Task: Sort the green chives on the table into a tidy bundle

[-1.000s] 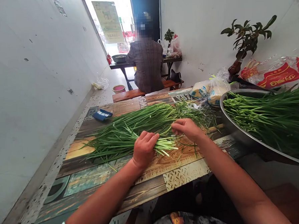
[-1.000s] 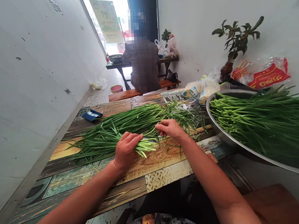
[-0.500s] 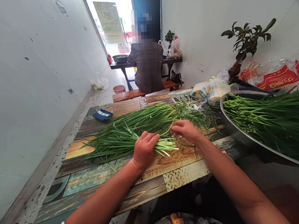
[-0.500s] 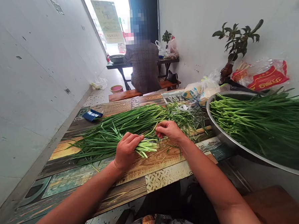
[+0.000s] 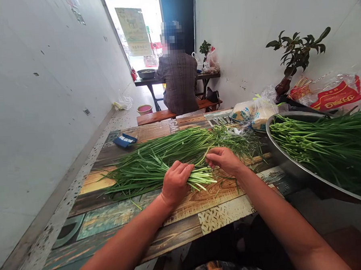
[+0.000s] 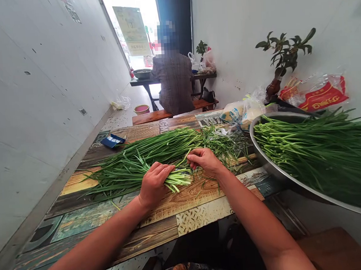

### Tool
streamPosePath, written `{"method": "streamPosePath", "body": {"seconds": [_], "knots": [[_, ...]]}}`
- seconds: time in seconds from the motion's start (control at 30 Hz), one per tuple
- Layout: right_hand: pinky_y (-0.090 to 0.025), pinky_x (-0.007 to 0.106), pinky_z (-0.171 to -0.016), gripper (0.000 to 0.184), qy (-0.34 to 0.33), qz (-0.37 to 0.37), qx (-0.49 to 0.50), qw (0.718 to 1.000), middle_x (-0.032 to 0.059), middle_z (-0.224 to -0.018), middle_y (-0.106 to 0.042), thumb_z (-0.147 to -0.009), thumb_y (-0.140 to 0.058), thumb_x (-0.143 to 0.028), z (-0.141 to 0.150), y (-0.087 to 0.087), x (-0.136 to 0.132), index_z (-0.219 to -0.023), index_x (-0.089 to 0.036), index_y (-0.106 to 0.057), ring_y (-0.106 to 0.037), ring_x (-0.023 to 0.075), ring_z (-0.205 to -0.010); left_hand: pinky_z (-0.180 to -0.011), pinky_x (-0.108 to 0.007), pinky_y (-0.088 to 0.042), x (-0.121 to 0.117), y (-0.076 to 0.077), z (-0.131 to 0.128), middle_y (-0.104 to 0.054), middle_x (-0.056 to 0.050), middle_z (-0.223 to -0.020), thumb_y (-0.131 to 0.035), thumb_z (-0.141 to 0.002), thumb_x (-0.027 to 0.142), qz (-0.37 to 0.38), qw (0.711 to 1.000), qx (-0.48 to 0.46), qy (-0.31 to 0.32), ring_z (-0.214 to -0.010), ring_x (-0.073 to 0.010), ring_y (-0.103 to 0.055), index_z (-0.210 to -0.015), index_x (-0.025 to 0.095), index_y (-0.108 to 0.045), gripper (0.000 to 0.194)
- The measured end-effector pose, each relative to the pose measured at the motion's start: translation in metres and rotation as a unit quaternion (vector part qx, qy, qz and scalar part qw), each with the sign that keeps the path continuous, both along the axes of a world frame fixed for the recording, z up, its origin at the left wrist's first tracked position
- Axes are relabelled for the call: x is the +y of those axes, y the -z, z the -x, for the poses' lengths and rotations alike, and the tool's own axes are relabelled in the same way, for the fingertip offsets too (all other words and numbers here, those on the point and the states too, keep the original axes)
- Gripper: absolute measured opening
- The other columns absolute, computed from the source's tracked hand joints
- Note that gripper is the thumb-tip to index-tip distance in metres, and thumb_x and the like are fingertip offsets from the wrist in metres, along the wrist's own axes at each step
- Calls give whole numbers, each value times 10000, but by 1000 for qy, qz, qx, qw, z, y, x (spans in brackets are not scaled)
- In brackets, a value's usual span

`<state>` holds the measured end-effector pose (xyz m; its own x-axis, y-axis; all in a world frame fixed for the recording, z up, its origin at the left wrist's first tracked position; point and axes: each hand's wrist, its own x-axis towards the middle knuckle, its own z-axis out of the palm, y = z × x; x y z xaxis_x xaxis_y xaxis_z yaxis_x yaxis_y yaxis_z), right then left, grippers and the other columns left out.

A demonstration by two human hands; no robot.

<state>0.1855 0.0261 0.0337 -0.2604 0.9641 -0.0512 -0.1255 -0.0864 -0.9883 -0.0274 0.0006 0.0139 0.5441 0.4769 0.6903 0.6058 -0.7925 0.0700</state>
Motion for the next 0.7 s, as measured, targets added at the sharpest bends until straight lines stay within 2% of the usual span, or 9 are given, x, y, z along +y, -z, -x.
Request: {"method": "streamPosePath", "body": {"seconds": [0.47,0.7], "knots": [[-379,204,-478,214,-6,-32,-52,998,-34,-583,-573,-688,-661,-337,6,0,-3,-615,-155,-575,-495,68,-488,-694,-340,-463,-1,-1,-2,-692,-96,-914,-511,-830,188,-2,1000,-12,1,-760,-201,-600,-1053,135,-573,237],[-371,205,-502,197,-25,-61,-104,992,-39,-572,-555,-713,-628,-325,10,3,-4,-618,-156,-591,-471,69,-510,-660,-323,-459,0,3,-3,-696,-77,-849,-527,-825,204,5,1000,-21,12,-701,-182,-596,-952,153,-594,153]]}}
